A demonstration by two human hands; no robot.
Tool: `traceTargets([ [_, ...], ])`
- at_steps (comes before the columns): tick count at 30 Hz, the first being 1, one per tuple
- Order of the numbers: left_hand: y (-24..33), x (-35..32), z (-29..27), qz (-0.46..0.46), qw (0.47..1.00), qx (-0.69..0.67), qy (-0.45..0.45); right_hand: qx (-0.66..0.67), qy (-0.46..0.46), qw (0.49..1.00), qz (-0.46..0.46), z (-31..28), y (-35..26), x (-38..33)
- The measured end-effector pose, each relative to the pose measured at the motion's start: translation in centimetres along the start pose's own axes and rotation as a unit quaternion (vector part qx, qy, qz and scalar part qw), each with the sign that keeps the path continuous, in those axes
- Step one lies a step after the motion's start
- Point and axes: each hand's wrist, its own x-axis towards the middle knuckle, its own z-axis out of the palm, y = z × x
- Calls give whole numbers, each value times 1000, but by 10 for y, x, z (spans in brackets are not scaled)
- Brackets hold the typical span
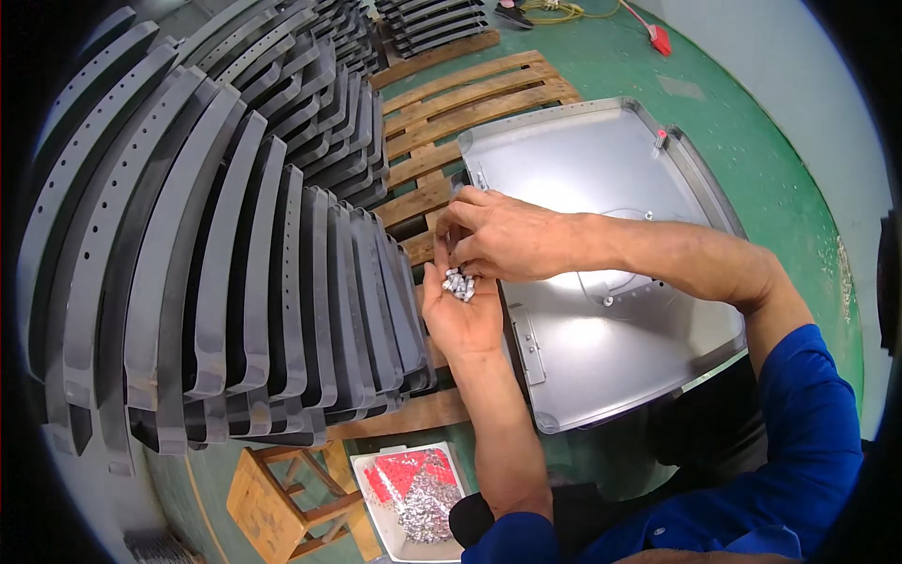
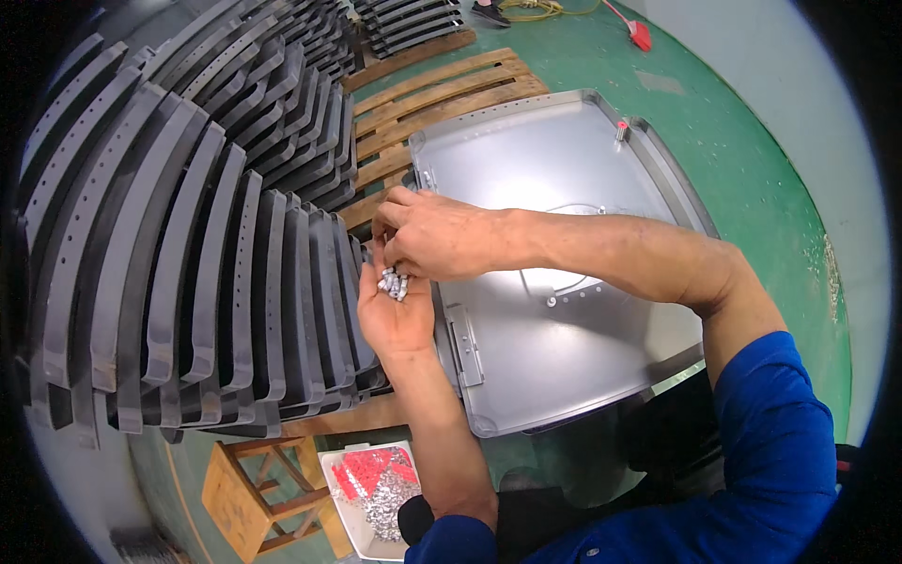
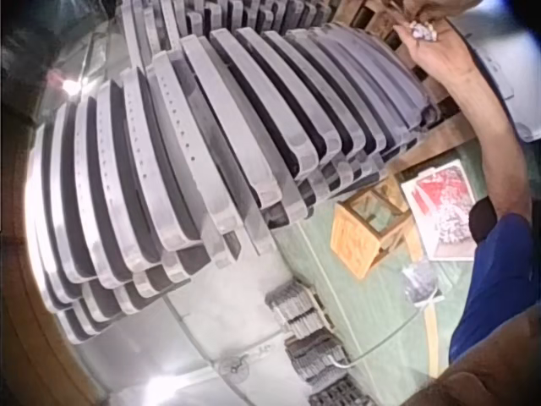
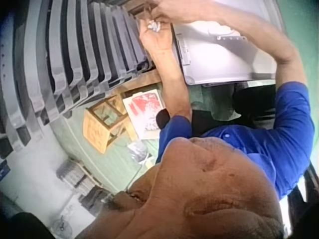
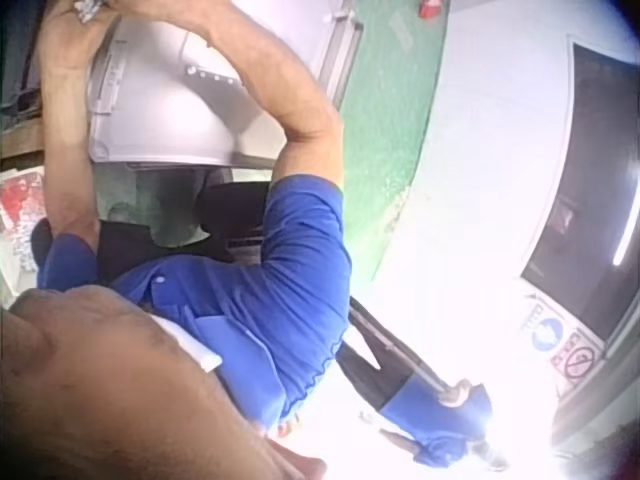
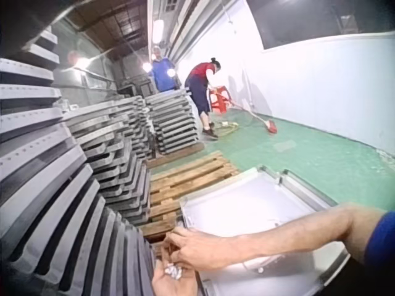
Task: Assembling large metal enclosures or panels by attaching small hardware components.
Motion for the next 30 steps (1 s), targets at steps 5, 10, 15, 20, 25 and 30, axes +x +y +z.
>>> traceTargets([
  [5, 5, 1, -11, -8, 998, -33, -57, 44, 31, 998, -14, 1, 0, 4],
  [10, -4, -1, 2, 17, 994, -28, 106, 103, 65, 989, 88, -18, 16, 1],
  [15, -6, 0, -6, -11, 994, -50, 100, 79, 75, 971, 214, -29, 75, -10],
  [20, -4, -3, -3, -2, 993, -42, 111, 71, 63, 970, 224, -3, 101, -13],
  [25, -8, 0, -7, -11, 994, -41, 103, 80, 81, 968, 224, 4, 101, -14],
  [30, -5, -2, -5, 3, 993, -27, 113, 69, 73, 962, 254, 13, 94, -3],
])
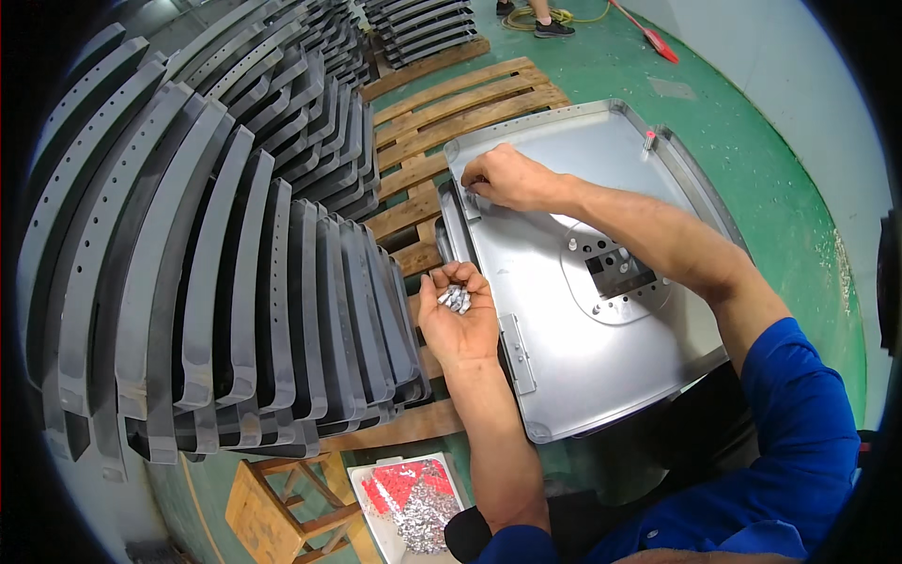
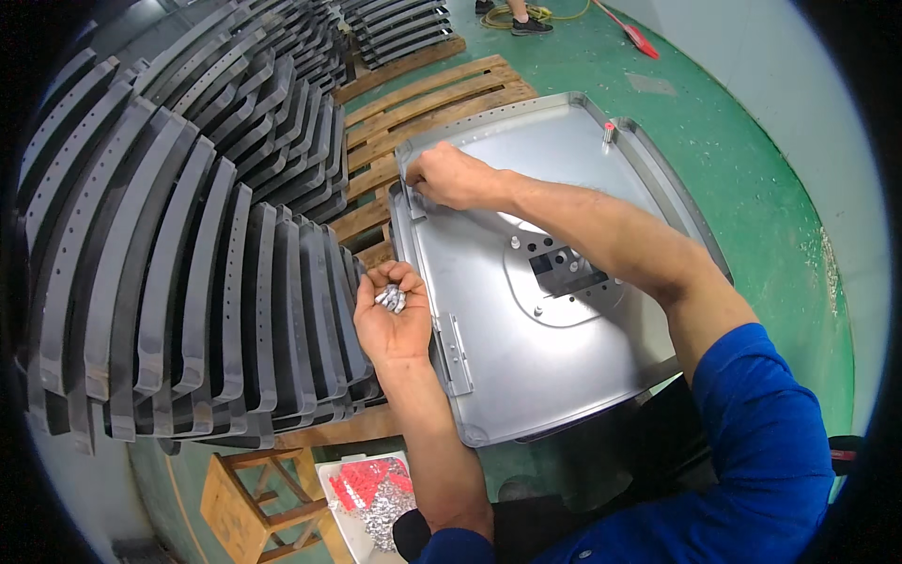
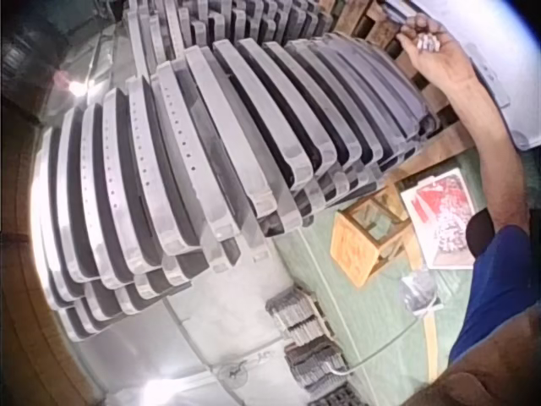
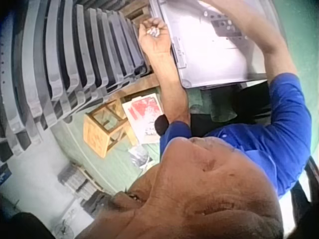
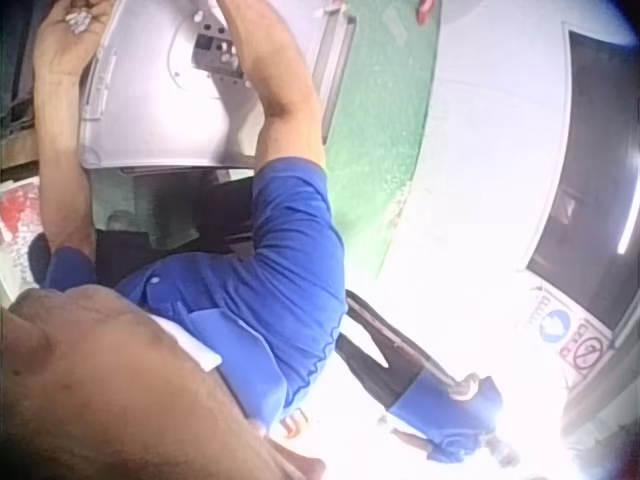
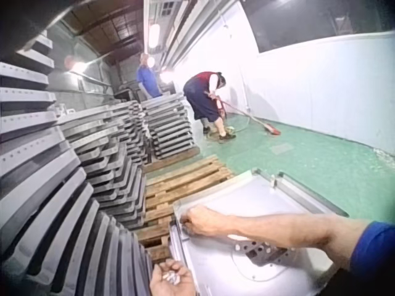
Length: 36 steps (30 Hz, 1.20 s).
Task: Assembling large metal enclosures or panels by attaching small hardware components.
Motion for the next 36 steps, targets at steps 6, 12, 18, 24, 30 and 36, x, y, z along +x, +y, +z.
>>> traceTargets([
  [6, -2, 1, 1, -4, 1000, -5, 4, -26, 1, 1000, -11, 2, 0, 1],
  [12, -1, 0, 1, -4, 1000, -7, 6, -49, 6, 999, -14, 3, -7, 2],
  [18, -3, -1, 3, -2, 1000, -3, 9, -52, 0, 999, -7, 3, -7, 2],
  [24, -4, 1, 1, -1, 1000, -2, 9, -9, 26, 999, -33, 3, -1, -1],
  [30, -3, -1, 4, 6, 1000, 8, 13, 35, 32, 999, -17, 6, -1, -5],
  [36, -3, 0, 3, 4, 1000, 10, 1, 8, 29, 997, -73, 11, 7, -6],
])
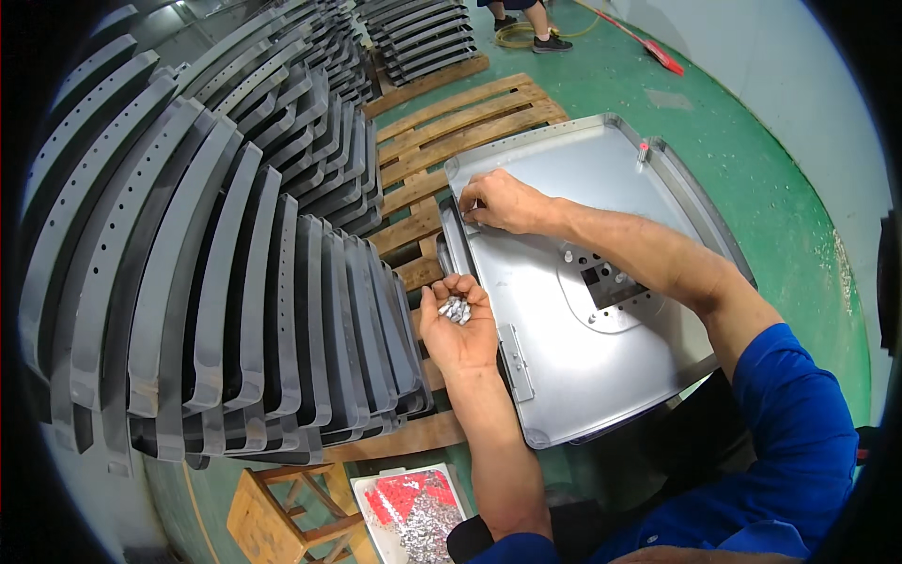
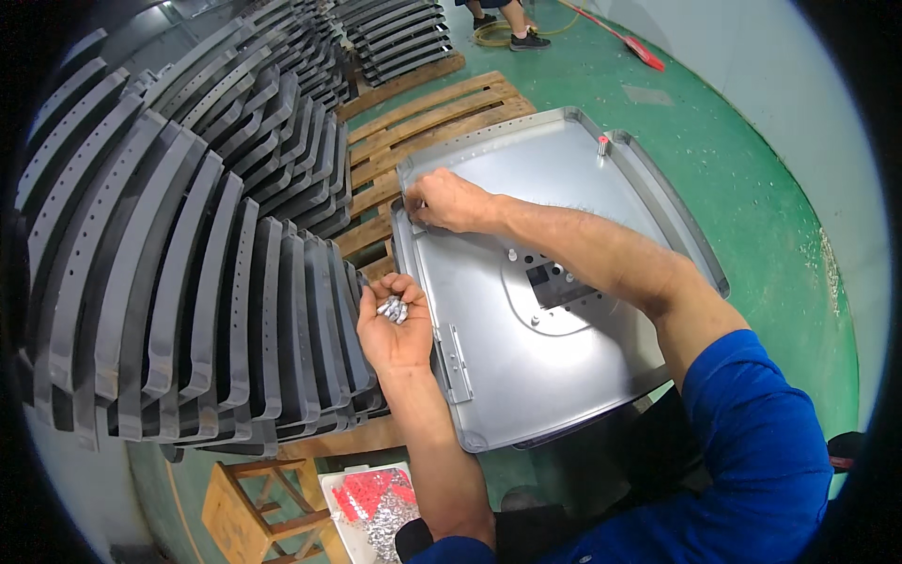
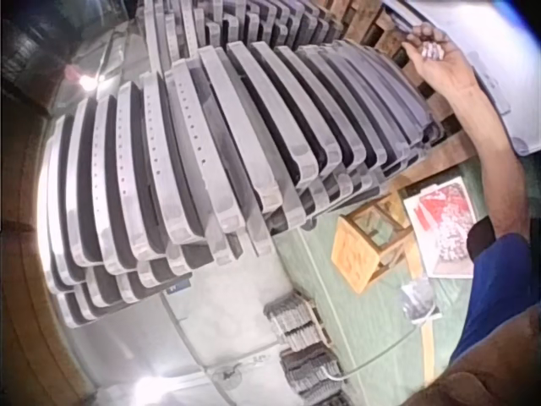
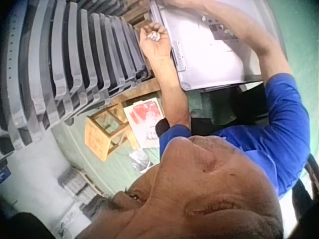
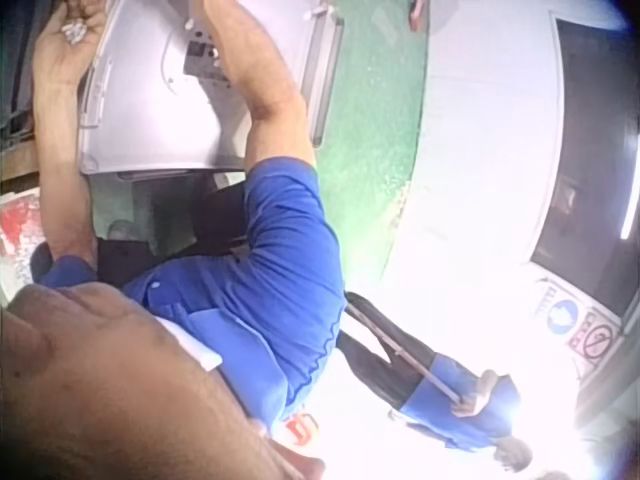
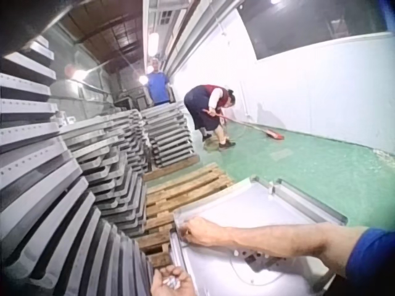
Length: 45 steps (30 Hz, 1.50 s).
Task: Assembling large metal enclosures or panels by attaching small hardware components.
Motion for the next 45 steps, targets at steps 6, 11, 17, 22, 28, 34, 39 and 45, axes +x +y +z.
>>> traceTargets([
  [6, 1, 0, -2, -8, 1000, -8, -4, 38, 3, 999, 34, -11, -6, -1],
  [11, 0, 0, 0, -5, 1000, -8, -8, 91, -19, 995, 42, -25, 1, 0],
  [17, 1, -2, -1, 1, 1000, -6, -5, 121, -37, 989, 75, -29, 0, -3],
  [22, 0, -3, 0, 5, 1000, 2, 3, 98, -47, 992, 65, -25, -1, -3],
  [28, -1, -2, 1, -3, 1000, -6, 0, 42, -59, 996, 52, -25, 4, 3],
  [34, 1, -1, -2, -6, 1000, -1, -14, 38, -54, 997, 37, -17, 6, 7],
  [39, 1, -2, -2, -6, 1000, -4, -16, 45, -51, 996, 56, -13, 1, 9],
  [45, -3, 0, 3, -2, 1000, 4, -9, -82, -67, 994, -21, -10, 5, 21],
])
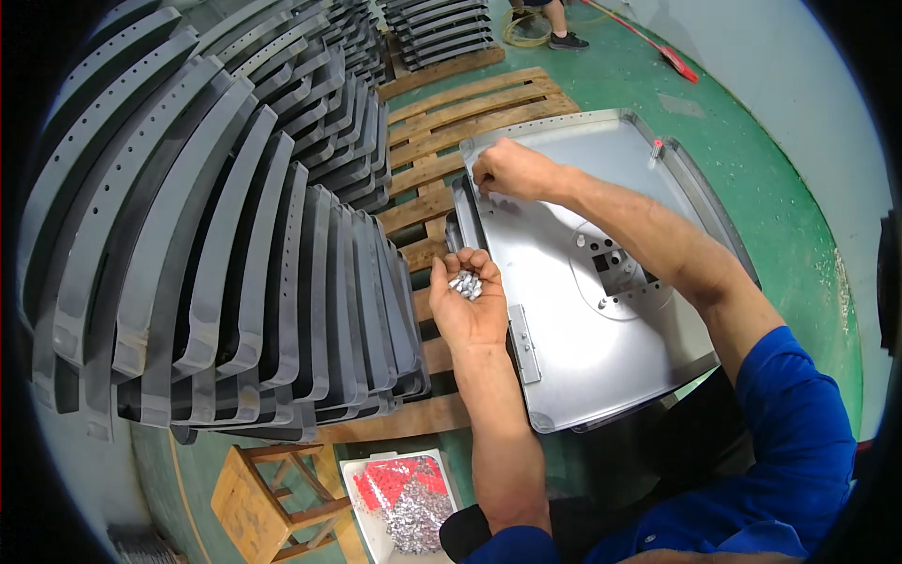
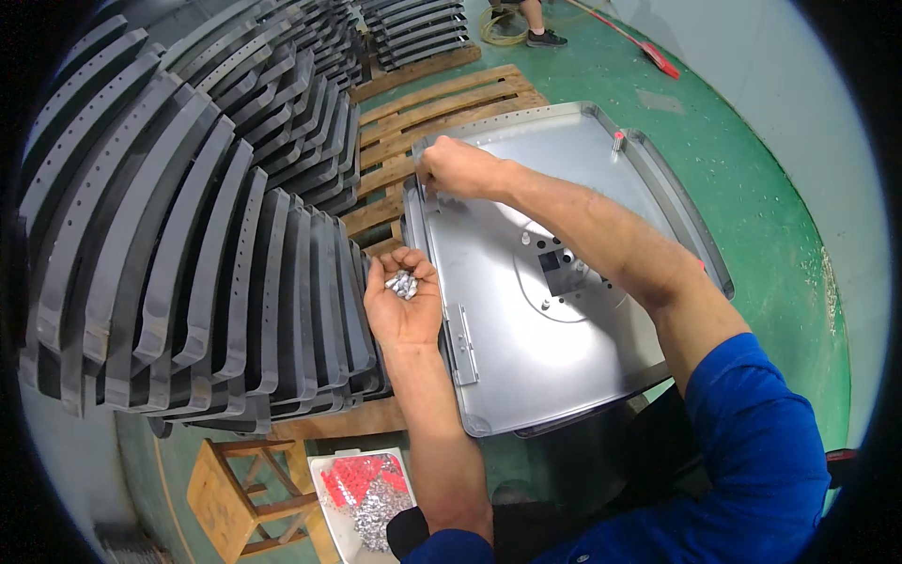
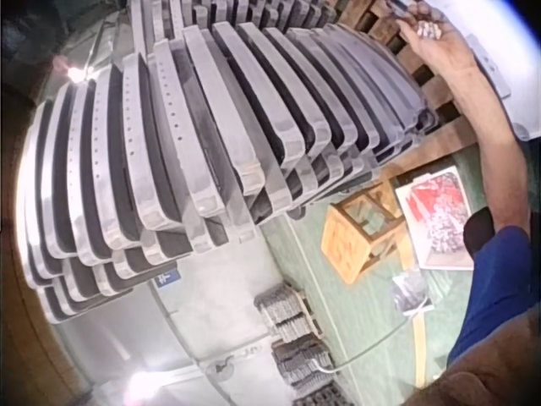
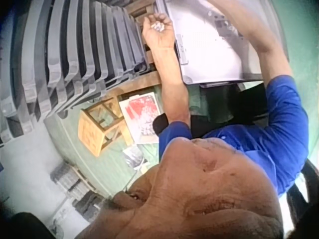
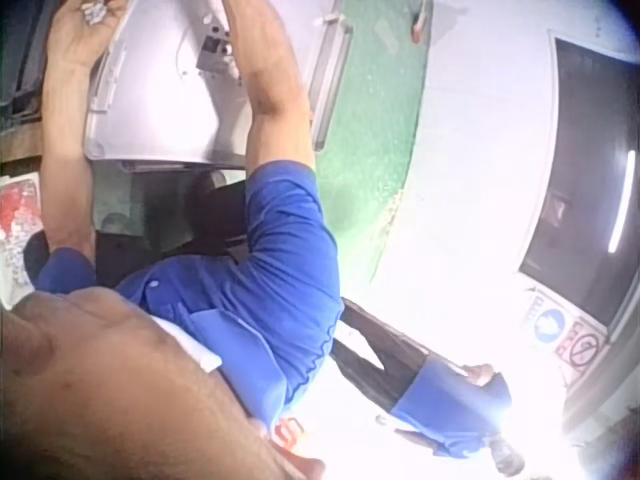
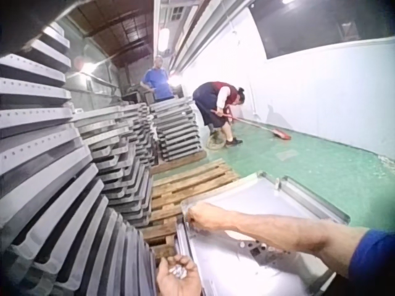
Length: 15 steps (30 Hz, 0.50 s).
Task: Assembling large metal enclosures or panels by attaching small hardware components.
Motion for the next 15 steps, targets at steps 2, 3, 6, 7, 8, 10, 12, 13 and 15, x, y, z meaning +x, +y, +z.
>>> traceTargets([
  [2, -3, 4, -1, -5, 1000, -1, -4, -65, -20, 997, -21, -1, 2, 4],
  [3, 0, 4, -3, -6, 1000, -4, -9, -80, -26, 996, -33, 3, 2, 8],
  [6, 0, 3, -3, 35, 998, 40, 18, -110, -1, 990, -83, 20, 13, 17],
  [7, 15, -1, -13, 56, 998, 36, 16, -101, -17, 993, -57, 31, -10, 23],
  [8, 15, 2, -17, 55, 998, 41, 16, -88, -62, 994, -28, 25, -16, 21],
  [10, 1, 13, -16, 59, 998, 30, 6, -102, 12, 987, -123, 23, 0, 13],
  [12, -7, 16, -15, 45, 998, 29, -25, -127, -22, 983, -128, 28, 17, 12],
  [13, -5, 11, -10, 22, 1000, 17, -6, -123, -46, 983, -132, 28, 11, 16],
  [15, -11, 3, 13, -1, 995, 99, -4, -143, -39, 983, -112, 10, 14, 12],
])
